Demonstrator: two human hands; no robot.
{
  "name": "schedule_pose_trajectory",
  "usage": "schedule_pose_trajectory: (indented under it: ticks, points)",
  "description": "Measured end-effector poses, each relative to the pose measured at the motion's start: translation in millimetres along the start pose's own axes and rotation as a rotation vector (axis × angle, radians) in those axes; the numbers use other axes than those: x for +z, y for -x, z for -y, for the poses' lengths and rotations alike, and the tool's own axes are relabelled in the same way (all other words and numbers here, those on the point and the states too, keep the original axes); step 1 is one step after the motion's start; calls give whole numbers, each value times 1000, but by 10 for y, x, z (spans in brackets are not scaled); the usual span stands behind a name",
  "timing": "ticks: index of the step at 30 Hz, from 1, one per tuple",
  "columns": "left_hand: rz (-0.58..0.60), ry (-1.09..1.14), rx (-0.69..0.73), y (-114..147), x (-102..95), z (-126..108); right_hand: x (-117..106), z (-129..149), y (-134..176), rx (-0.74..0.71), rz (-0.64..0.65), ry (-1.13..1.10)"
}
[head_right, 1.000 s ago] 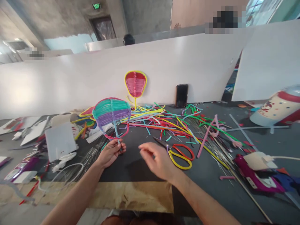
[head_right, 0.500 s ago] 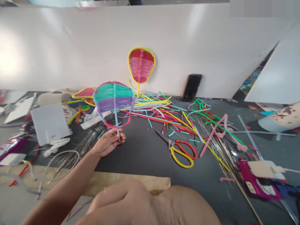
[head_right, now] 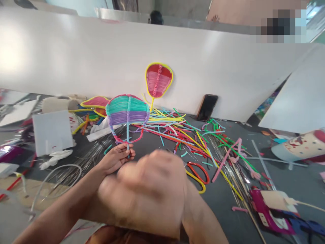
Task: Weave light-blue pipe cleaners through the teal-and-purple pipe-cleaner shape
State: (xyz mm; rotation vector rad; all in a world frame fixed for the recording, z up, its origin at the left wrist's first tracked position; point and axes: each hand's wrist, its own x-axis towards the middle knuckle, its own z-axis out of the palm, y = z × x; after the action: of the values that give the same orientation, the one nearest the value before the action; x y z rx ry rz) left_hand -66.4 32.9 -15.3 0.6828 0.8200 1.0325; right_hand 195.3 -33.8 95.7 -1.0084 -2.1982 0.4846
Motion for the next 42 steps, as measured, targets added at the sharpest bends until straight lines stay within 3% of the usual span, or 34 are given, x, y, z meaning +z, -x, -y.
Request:
schedule_pose_trajectory:
  ticks: [2,4,5,7,10,14,22,29,34,38,40,42]
  points:
    - [16,16,6,-2,-4,1,48,-287,-398,-18,-170,77]
    - [17,25,8,1,-2,-4,121,-640,-721,139,-414,193]
    - [13,26,5,4,1,-8,173,-814,-830,217,-413,266]
    - [3,23,0,9,5,-14,311,-1111,-937,387,-199,437]
    - [0,13,0,16,7,-19,559,-1361,-915,390,-57,466]
    - [16,7,7,19,4,-18,778,-1442,-847,390,46,505]
    - [7,-6,1,-6,-8,-4,828,-1475,-831,423,92,555]
    - [-63,-72,71,8,55,52,809,-1406,-926,438,-76,531]
    - [-216,-473,162,291,129,50,476,-1356,-867,522,-210,449]
    - [-259,-1096,294,844,89,74,123,-1332,-607,565,-291,394]
    - [-372,-1396,423,1117,88,160,-2,-1329,-444,577,-318,367]
    - [-373,-1590,483,1328,127,284,-81,-1325,-285,594,-339,306]
